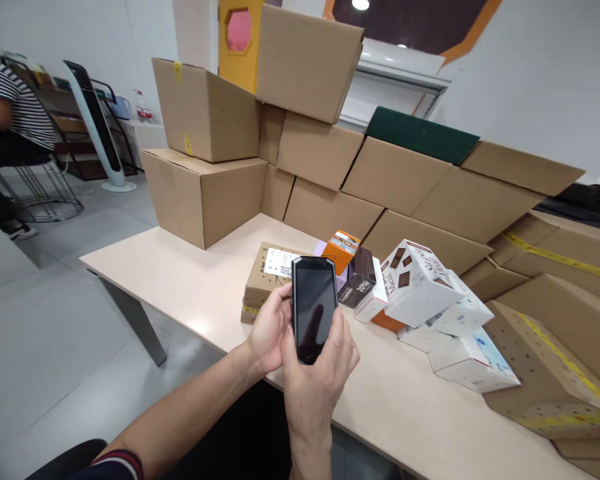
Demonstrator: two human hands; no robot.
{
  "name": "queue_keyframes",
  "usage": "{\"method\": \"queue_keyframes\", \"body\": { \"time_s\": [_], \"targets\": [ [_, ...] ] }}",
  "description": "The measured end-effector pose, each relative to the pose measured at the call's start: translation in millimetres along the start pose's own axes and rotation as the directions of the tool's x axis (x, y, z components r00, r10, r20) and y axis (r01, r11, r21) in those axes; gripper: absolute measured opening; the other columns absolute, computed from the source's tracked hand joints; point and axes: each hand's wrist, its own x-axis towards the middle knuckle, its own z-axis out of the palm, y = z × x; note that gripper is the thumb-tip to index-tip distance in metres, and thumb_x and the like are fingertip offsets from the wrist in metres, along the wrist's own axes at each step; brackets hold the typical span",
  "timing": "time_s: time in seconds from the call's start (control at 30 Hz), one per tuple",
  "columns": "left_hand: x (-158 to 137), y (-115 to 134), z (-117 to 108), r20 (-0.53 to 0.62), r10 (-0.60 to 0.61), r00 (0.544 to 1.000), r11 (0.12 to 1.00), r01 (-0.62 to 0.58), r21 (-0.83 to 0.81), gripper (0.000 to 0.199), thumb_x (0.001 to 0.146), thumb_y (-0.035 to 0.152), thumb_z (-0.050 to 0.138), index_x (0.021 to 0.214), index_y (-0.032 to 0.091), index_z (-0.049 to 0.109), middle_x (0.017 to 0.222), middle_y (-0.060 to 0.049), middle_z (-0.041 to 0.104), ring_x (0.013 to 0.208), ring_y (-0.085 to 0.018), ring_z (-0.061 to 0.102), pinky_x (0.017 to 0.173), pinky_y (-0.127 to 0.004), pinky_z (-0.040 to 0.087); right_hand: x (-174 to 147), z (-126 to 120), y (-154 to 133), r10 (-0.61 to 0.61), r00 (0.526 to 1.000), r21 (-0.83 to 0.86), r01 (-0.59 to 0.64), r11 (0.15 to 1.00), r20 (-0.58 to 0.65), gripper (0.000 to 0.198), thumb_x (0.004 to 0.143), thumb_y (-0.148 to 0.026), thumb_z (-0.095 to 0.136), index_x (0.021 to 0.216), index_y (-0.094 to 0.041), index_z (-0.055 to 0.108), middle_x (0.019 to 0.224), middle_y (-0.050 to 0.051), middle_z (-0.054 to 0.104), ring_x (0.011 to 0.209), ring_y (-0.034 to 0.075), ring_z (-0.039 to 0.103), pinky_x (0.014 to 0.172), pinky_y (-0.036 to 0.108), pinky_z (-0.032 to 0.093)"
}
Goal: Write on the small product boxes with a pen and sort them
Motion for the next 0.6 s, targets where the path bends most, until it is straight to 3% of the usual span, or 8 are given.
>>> {"method": "queue_keyframes", "body": {
  "time_s": [0.23, 0.4, 0.5, 0.6],
  "targets": [
    [0, 0, 3, -0.01, 0.015, 1.0, 1.0, -0.014, 0.012, 0.047, 0.097, 0.041, 0.04, 0.109, 0.008, 0.071, 0.09, -0.012, 0.075, 0.089, -0.025, 0.071, 0.093, -0.037, 0.053, -1, 0, -1, 0.017, 1.0, 0.011, -0.017, 1.0, 0.014, 0.083, 0.083, -0.045, 0.07, 0.152, -0.015, 0.036, 0.136, 0.023, 0.056, 0.122, 0.036, 0.053, 0.099, 0.056, 0.043],
    [0, -3, -1, 0.049, -0.004, 0.999, 0.998, 0.001, 0.066, 0.05, 0.097, 0.046, 0.04, 0.109, 0.008, 0.07, 0.097, -0.014, 0.074, 0.096, -0.026, 0.07, 0.095, -0.038, 0.051, -2, -1, 5, 0.08, 0.997, 0.033, -0.081, 0.996, 0.025, 0.082, 0.083, -0.047, 0.07, 0.152, -0.017, 0.037, 0.139, 0.021, 0.055, 0.126, 0.036, 0.051, 0.1, 0.054, 0.043],
    [-4, -5, -11, 0.041, -0.036, 0.999, 0.981, 0.027, 0.191, 0.053, 0.093, 0.053, 0.044, 0.111, 0.009, 0.068, 0.104, -0.016, 0.073, 0.099, -0.026, 0.069, 0.094, -0.038, 0.051, -1, -9, 17, 0.157, 0.988, 0.003, -0.157, 0.988, 0.002, 0.083, 0.081, -0.05, 0.07, 0.151, -0.017, 0.039, 0.141, 0.021, 0.054, 0.128, 0.038, 0.051, 0.102, 0.054, 0.042],
    [-15, -4, -26, 0.024, 0.071, 0.997, 0.905, -0.074, 0.42, 0.045, 0.089, 0.05, 0.055, 0.112, 0.013, 0.067, 0.111, -0.015, 0.071, 0.097, -0.024, 0.069, 0.091, -0.038, 0.052, 2, -29, 37, 0.308, 0.951, -0.099, -0.308, 0.946, -0.022, 0.087, 0.079, -0.056, 0.07, 0.152, -0.017, 0.04, 0.141, 0.021, 0.055, 0.128, 0.042, 0.05, 0.101, 0.057, 0.042]
  ]
}}
